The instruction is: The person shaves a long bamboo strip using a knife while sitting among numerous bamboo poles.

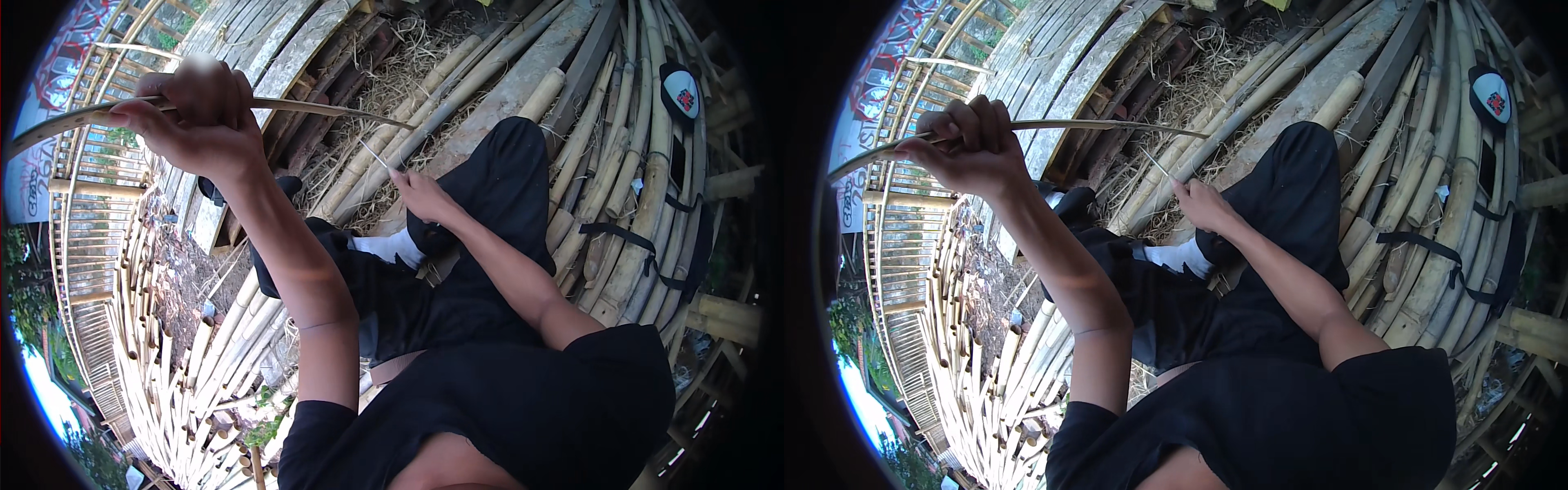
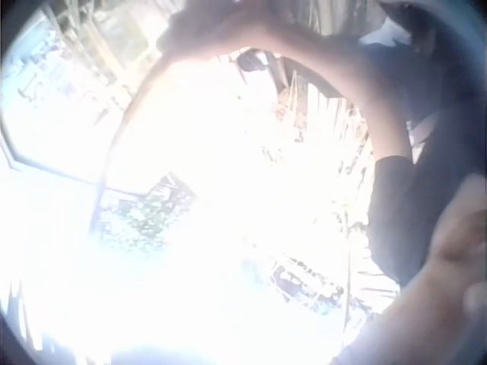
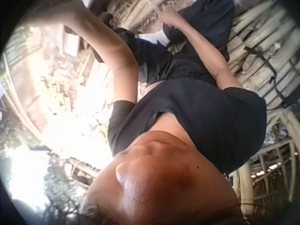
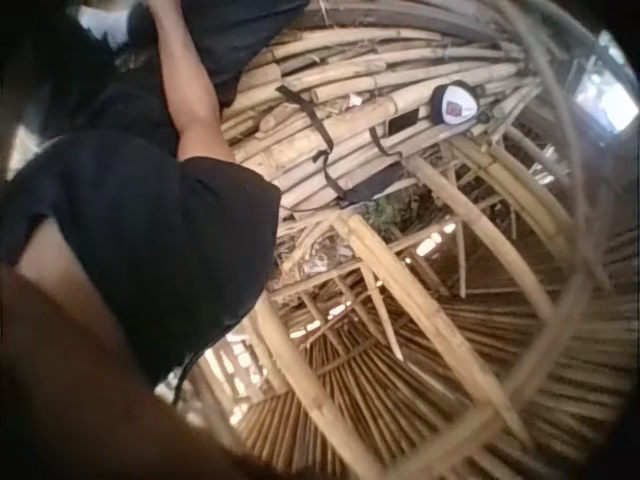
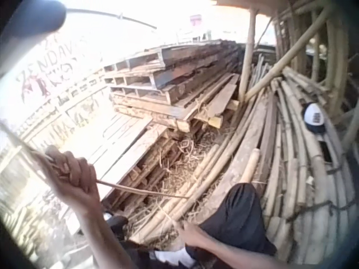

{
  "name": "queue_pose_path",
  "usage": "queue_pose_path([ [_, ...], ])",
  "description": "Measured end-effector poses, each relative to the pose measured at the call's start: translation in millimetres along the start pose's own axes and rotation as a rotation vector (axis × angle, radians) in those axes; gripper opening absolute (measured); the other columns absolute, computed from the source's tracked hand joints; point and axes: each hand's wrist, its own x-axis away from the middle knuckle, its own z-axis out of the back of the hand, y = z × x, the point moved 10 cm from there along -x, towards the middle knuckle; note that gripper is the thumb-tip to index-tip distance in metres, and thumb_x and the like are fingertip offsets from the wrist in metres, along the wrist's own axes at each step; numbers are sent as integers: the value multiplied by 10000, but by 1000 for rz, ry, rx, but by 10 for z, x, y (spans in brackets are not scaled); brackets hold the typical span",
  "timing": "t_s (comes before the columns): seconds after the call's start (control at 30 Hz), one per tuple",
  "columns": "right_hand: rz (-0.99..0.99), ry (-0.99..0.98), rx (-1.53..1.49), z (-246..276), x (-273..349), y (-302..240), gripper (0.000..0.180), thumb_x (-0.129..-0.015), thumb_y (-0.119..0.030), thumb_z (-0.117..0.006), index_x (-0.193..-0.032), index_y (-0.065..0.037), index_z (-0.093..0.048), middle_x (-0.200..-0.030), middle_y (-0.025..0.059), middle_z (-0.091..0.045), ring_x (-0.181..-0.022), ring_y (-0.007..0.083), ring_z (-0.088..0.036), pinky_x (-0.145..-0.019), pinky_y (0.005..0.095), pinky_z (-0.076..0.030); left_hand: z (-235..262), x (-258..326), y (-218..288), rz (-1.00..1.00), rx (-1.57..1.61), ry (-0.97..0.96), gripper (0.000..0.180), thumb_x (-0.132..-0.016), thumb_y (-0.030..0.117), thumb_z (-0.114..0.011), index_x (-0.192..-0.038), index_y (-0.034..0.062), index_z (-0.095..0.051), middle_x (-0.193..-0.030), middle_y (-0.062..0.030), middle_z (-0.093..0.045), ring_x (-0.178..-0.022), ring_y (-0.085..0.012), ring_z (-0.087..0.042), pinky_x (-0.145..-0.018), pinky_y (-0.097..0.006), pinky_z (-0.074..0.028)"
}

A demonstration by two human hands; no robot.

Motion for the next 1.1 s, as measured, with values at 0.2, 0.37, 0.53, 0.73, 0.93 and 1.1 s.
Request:
queue_pose_path([
  [0.2,81,-81,34,-93,-58,137,366,-898,-321,-510,-811,32,-556,-641,155,-591,-466,238,-578,-471,371,-461,169,-72,89,-64,-49,9,579,-916,609,-293,-644,125,-460,-425,29,-242,-344,-61,-122,-300,-221,-98],
  [0.37,-178,-155,-208,58,276,585,276,-937,-284,-487,-887,-16,-536,-613,16,-505,-455,83,-472,-384,246,-372,302,-54,92,-67,-104,83,599,-915,611,-303,-616,131,-500,-438,39,-254,-367,-64,-138,-324,-219,-108],
  [0.53,-101,73,-366,503,326,306,310,-977,-309,-383,-838,-49,-479,-577,-8,-441,-426,60,-394,-377,237,-334,136,-69,49,-66,-63,10,589,-920,604,-294,-638,134,-510,-438,40,-258,-365,-60,-137,-325,-219,-107],
  [0.73,463,259,-57,693,443,-1138,333,-968,-274,-385,-838,15,-488,-608,178,-521,-559,331,-520,-522,421,-399,29,-57,33,-75,-29,-33,594,-921,605,-285,-652,137,-535,-432,42,-260,-358,-56,-133,-310,-212,-109],
  [0.93,433,217,37,552,488,-1336,334,-962,-248,-389,-825,42,-483,-646,275,-535,-708,448,-559,-613,496,-416,-37,-51,30,-82,5,-71,607,-918,610,-278,-657,133,-548,-429,43,-267,-352,-50,-140,-306,-211,-110],
  [1.1,335,279,150,601,181,-833,359,-971,-278,-371,-848,44,-472,-657,276,-519,-710,461,-532,-612,499,-394,-70,-42,12,-76,2,-79,611,-911,619,-291,-663,128,-557,-430,41,-275,-349,-48,-145,-308,-212,-112],
])
